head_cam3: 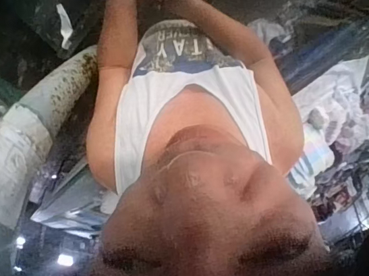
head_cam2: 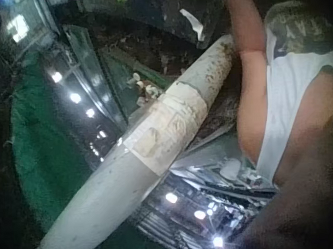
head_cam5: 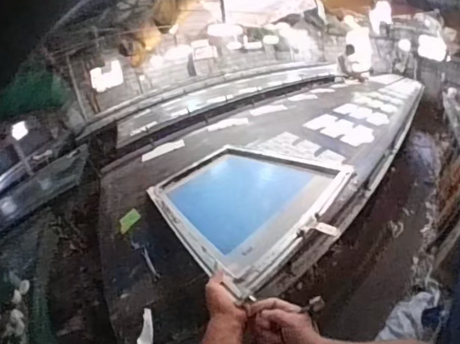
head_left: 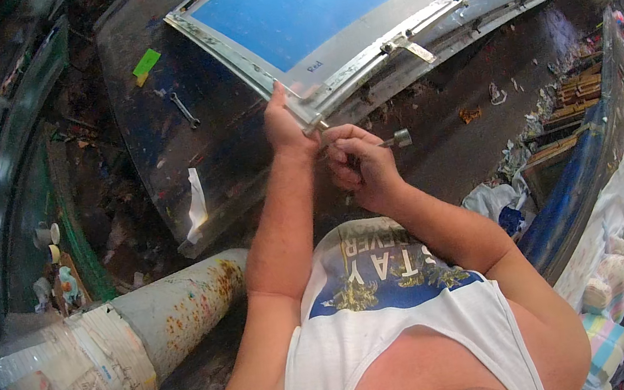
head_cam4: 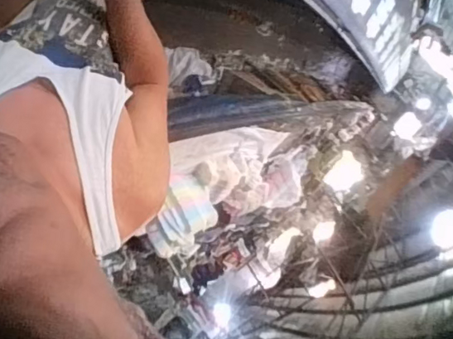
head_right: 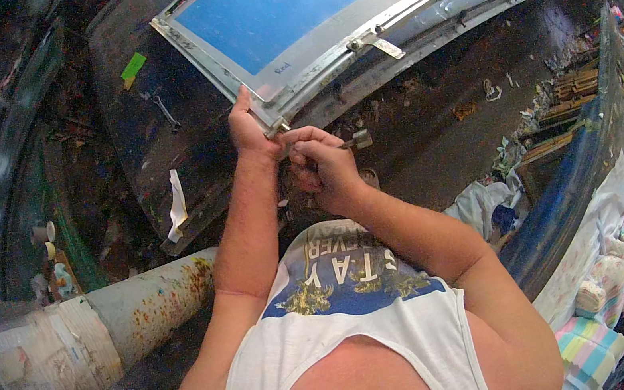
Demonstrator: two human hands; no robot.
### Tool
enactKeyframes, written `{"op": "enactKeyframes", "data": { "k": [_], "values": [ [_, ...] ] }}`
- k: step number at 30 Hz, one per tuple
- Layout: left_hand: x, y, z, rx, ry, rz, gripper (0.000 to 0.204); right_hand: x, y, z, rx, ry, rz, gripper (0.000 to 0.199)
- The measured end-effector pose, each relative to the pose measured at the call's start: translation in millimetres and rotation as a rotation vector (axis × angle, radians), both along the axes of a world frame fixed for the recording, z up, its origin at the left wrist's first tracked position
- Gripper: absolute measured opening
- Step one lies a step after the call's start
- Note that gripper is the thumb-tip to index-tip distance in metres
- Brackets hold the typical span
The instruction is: The person positions a blue-tinted window pane into a metal frame, then uses a wrench to tighten bolts along the frame edges. After securing the frame, the person moves to a workbench, opens a paint container, and pours paint into a small cup.
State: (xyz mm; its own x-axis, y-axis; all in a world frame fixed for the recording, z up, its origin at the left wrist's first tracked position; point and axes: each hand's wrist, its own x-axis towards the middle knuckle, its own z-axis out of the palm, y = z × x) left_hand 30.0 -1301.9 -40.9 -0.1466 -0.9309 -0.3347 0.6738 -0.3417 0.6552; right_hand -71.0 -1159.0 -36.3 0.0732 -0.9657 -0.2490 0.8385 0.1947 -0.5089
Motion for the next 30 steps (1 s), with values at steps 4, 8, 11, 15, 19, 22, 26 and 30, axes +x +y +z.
{"op": "enactKeyframes", "data": {
  "k": [4,8,11,15,19,22,26,30],
  "values": [
    [4.4,0.9,-6.3,0.037,0.010,-0.040,0.051,5.7,1.5,-13.4,-0.093,0.143,-0.029,0.017],
    [7.9,-5.2,-16.1,0.060,0.049,-0.054,0.048,-0.5,2.1,-21.1,-0.154,0.276,0.021,0.017],
    [5.9,-6.1,-20.7,0.082,0.005,-0.031,0.047,-14.2,-2.5,-14.6,-0.289,0.751,0.085,0.014],
    [1.5,0.0,-22.1,0.125,-0.032,-0.020,0.041,-48.5,-10.4,6.1,-0.775,2.002,0.382,0.015],
    [2.3,-6.3,-24.1,0.114,0.005,-0.042,0.039,-50.4,-20.1,16.7,-0.822,2.277,0.464,0.015],
    [6.8,-12.7,-32.6,0.120,0.031,-0.028,0.041,-46.2,-21.5,14.2,-0.882,2.213,0.312,0.014],
    [9.2,-16.8,-44.2,0.109,0.078,-0.036,0.044,-42.2,-16.6,6.2,-0.804,2.199,0.226,0.011],
    [6.4,-17.9,-43.5,0.073,0.111,-0.027,0.047,-46.5,-16.1,5.0,-0.862,2.173,0.086,0.018]
  ]
}}
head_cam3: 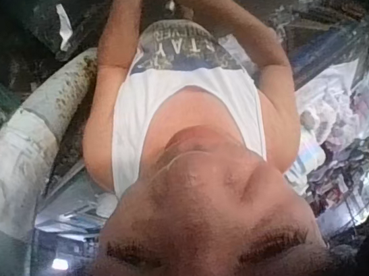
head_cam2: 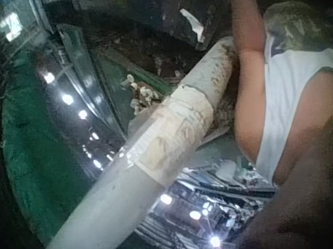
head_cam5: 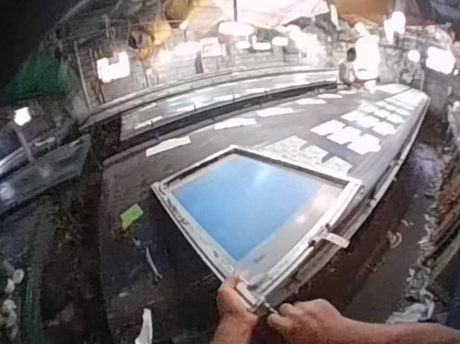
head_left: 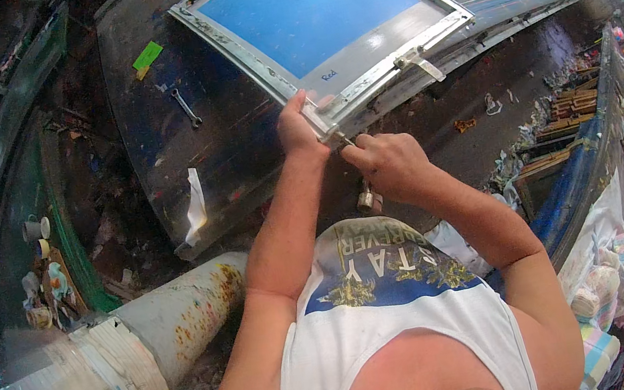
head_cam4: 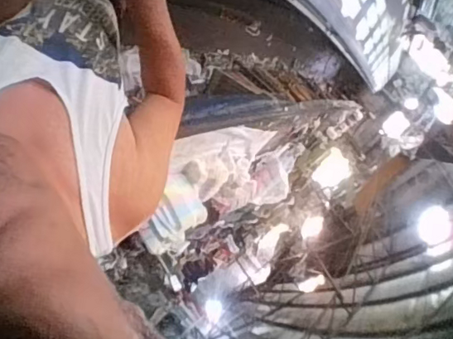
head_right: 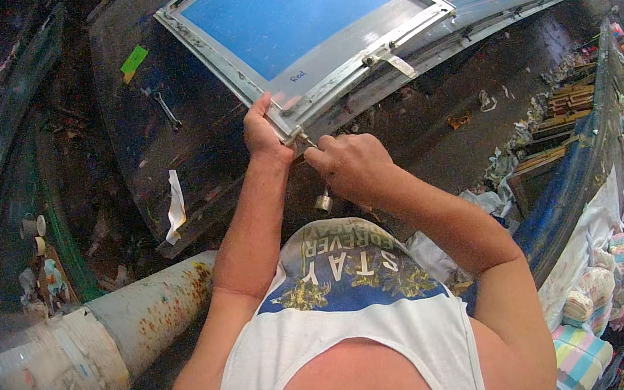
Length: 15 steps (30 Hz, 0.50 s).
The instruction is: The person positions a blue-tinted window pane into a metal frame, then uses a wrench to tighten bolts along the frame edges. After securing the frame, the person moves to a workbench, opens a paint container, and pours paint into a small cup.
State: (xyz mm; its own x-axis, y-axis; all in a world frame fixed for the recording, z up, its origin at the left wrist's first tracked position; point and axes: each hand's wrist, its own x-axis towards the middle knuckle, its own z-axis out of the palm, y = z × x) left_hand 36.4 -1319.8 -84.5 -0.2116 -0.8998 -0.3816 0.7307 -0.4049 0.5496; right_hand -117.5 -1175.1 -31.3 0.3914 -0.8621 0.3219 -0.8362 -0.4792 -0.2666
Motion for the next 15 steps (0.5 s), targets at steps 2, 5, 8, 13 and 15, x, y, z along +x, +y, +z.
{"op": "enactKeyframes", "data": {
  "k": [2,5,8,13,15],
  "values": [
    [-1.0,-0.3,2.6,0.033,-0.005,-0.006,0.047,-0.6,-1.6,0.5,0.036,-0.006,-0.013,0.021],
    [0.8,0.0,3.5,0.063,-0.038,0.020,0.047,7.4,-2.3,-0.4,0.055,-0.034,-0.051,0.013],
    [7.0,-0.5,-0.9,0.066,-0.095,0.032,0.047,16.9,-3.0,-2.3,0.046,-0.035,-0.067,0.010],
    [4.6,-9.7,-12.7,0.043,-0.077,0.006,0.047,7.6,-3.3,0.6,0.086,-0.056,-0.017,0.014],
    [0.9,-16.2,-14.3,-0.002,-0.051,-0.055,0.046,3.2,-5.2,3.5,0.041,-0.018,-0.040,0.017]
  ]
}}
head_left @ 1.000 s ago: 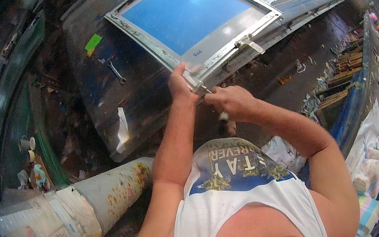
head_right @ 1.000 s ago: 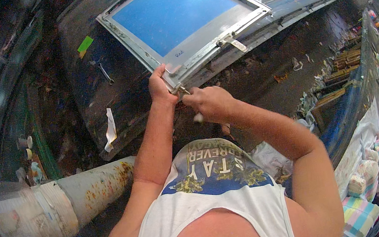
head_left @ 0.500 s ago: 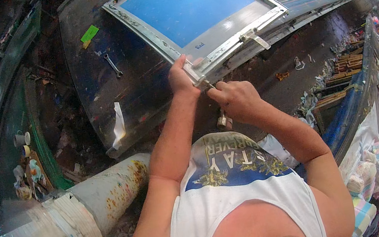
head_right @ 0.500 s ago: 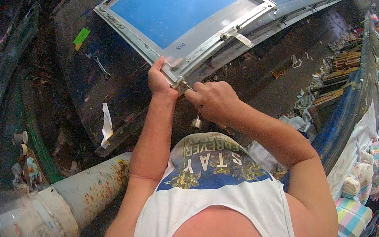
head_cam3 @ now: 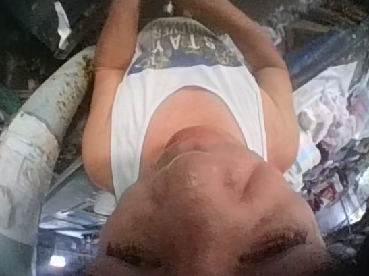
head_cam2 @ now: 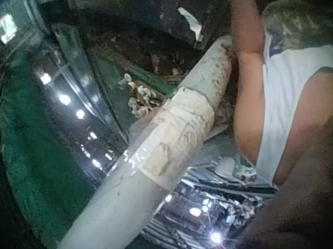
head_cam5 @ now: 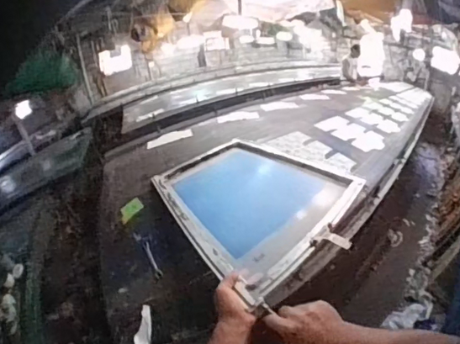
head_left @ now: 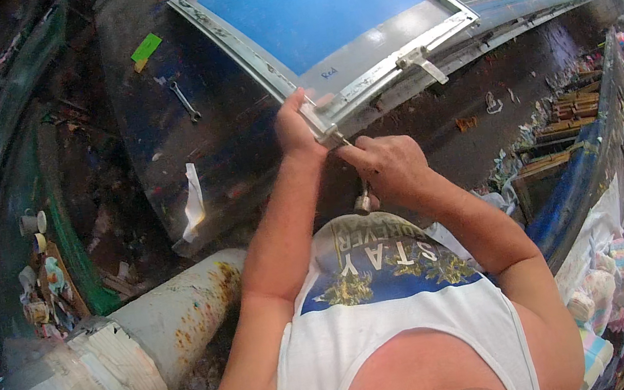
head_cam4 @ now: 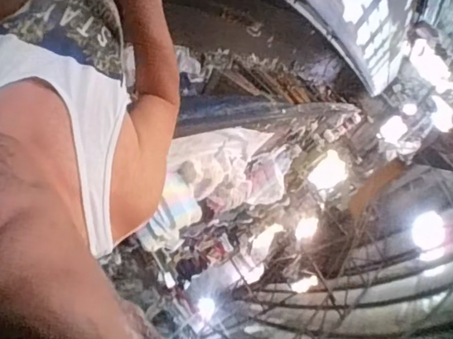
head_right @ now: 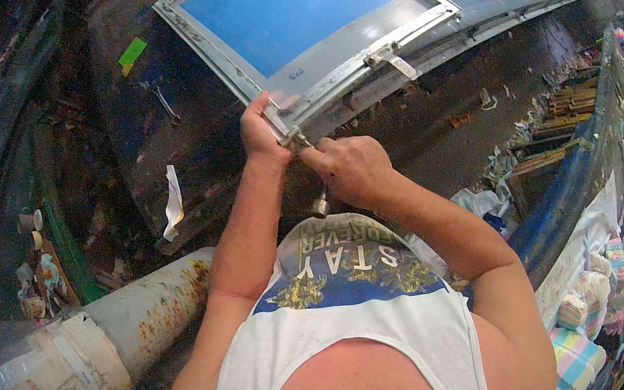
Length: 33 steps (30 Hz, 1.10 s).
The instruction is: The person positions a blue-tinted window pane into a metal frame, then uses a wrench to tighten bolts along the frame edges. After securing the frame, the person moves to a workbench, opens a paint container, and pours paint into a small cup.
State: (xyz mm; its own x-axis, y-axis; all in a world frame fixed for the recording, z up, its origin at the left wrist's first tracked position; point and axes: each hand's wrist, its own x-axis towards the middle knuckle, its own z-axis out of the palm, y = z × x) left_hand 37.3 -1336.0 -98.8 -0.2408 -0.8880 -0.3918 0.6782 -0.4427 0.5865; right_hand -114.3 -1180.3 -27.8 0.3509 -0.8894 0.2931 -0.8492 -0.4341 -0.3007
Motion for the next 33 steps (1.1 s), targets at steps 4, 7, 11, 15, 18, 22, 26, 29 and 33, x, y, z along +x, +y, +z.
{"op": "enactKeyframes", "data": {
  "k": [4,7,11,15,18,22,26,29,33],
  "values": [
    [-2.5,6.3,1.3,0.091,-0.036,0.040,0.043,-3.7,-2.3,5.2,0.102,-0.043,0.040,0.023],
    [2.0,12.9,8.7,0.067,-0.058,0.056,0.044,-14.6,0.4,6.5,0.320,-0.234,0.203,0.036],
    [10.3,16.7,20.8,0.019,-0.074,0.081,0.048,-9.0,7.3,-3.1,0.449,-0.926,0.316,0.032],
    [4.6,15.6,26.3,0.006,-0.082,0.085,0.047,7.1,26.9,-13.7,0.828,-1.383,-0.061,0.030],
    [2.0,19.1,29.4,-0.033,-0.049,0.074,0.046,15.9,27.0,-15.6,0.760,-1.597,-0.057,0.027],
    [0.3,25.5,36.5,-0.041,-0.058,0.064,0.045,19.1,23.7,-13.0,0.838,-1.736,-0.072,0.025],
    [-4.8,30.9,43.3,-0.042,-0.076,0.068,0.045,23.6,27.0,-14.6,0.945,-1.835,-0.133,0.024],
    [-8.3,32.4,47.0,-0.067,-0.113,0.072,0.047,26.0,29.0,-17.7,0.956,-1.964,-0.108,0.024],
    [-9.2,32.4,49.0,-0.072,-0.090,0.049,0.049,26.9,28.3,-19.9,0.967,-2.102,-0.066,0.023]
  ]
}}
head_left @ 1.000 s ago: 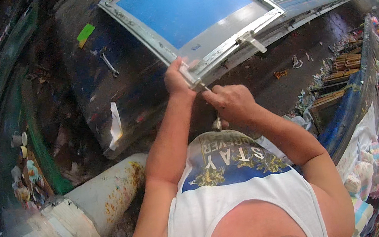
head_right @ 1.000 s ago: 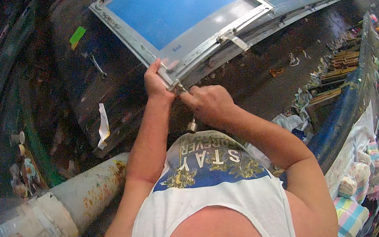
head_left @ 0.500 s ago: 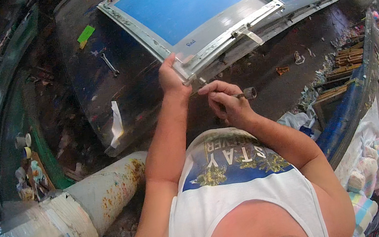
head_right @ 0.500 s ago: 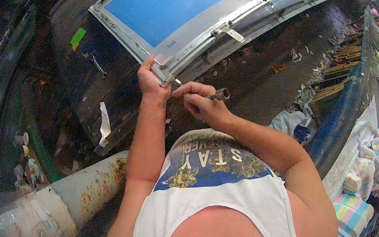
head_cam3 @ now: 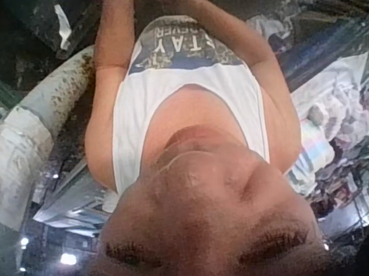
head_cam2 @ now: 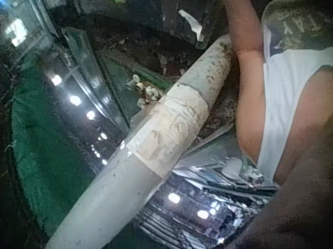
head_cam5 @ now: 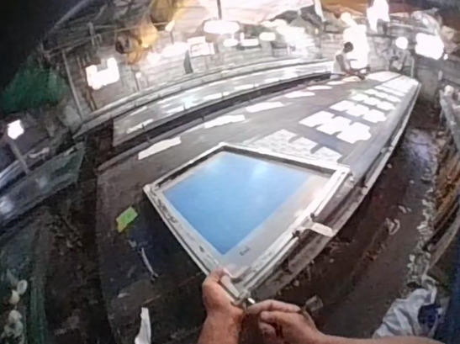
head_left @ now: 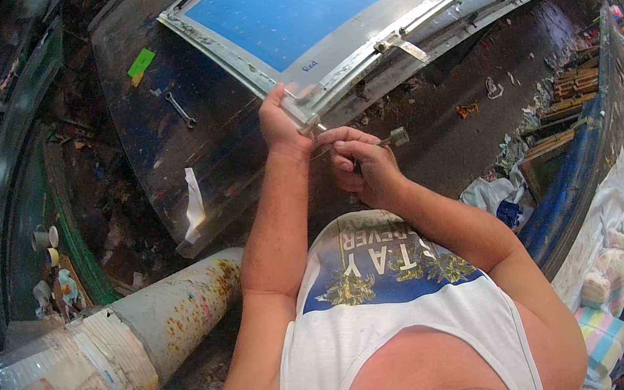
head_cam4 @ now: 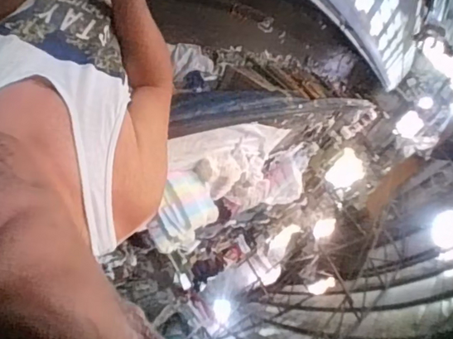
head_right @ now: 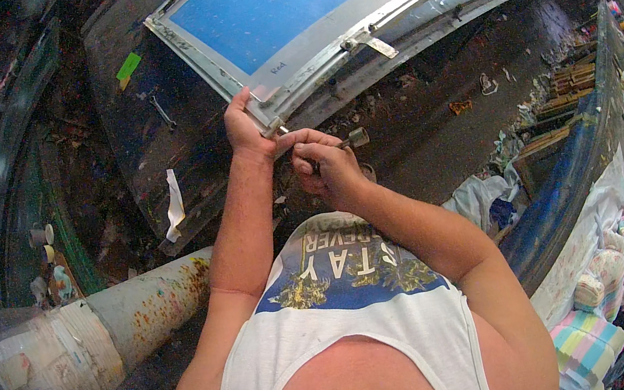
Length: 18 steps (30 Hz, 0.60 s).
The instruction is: The person positions a blue-tinted window pane into a metal frame, then uses a wrench to tighten bolts along the frame edges. After securing the frame, the person moves to a workbench, opens a paint container, and pours paint into a small cup.
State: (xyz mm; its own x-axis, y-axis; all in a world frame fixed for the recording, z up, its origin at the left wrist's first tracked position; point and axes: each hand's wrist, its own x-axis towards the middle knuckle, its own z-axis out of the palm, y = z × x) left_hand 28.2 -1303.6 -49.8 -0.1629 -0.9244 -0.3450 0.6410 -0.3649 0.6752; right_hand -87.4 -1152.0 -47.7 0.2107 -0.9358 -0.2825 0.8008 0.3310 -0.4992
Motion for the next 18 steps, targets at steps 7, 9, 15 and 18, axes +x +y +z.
{"op": "enactKeyframes", "data": {
  "k": [7,9,15,18],
  "values": [
    [-0.6,0.2,-4.8,-0.007,-0.015,0.044,0.048,8.1,-2.3,-0.5,0.050,-0.367,-0.039,0.022],
    [0.4,0.1,-5.0,-0.005,-0.020,0.040,0.048,11.4,-2.3,-1.1,0.054,-0.432,-0.052,0.022],
    [3.2,1.4,-0.2,0.023,-0.031,0.010,0.048,14.1,-2.2,-6.0,-0.052,0.025,-0.055,0.019],
    [5.4,3.0,2.1,0.053,-0.023,-0.009,0.048,13.6,-3.2,-12.6,-0.136,0.190,-0.063,0.019]
  ]
}}
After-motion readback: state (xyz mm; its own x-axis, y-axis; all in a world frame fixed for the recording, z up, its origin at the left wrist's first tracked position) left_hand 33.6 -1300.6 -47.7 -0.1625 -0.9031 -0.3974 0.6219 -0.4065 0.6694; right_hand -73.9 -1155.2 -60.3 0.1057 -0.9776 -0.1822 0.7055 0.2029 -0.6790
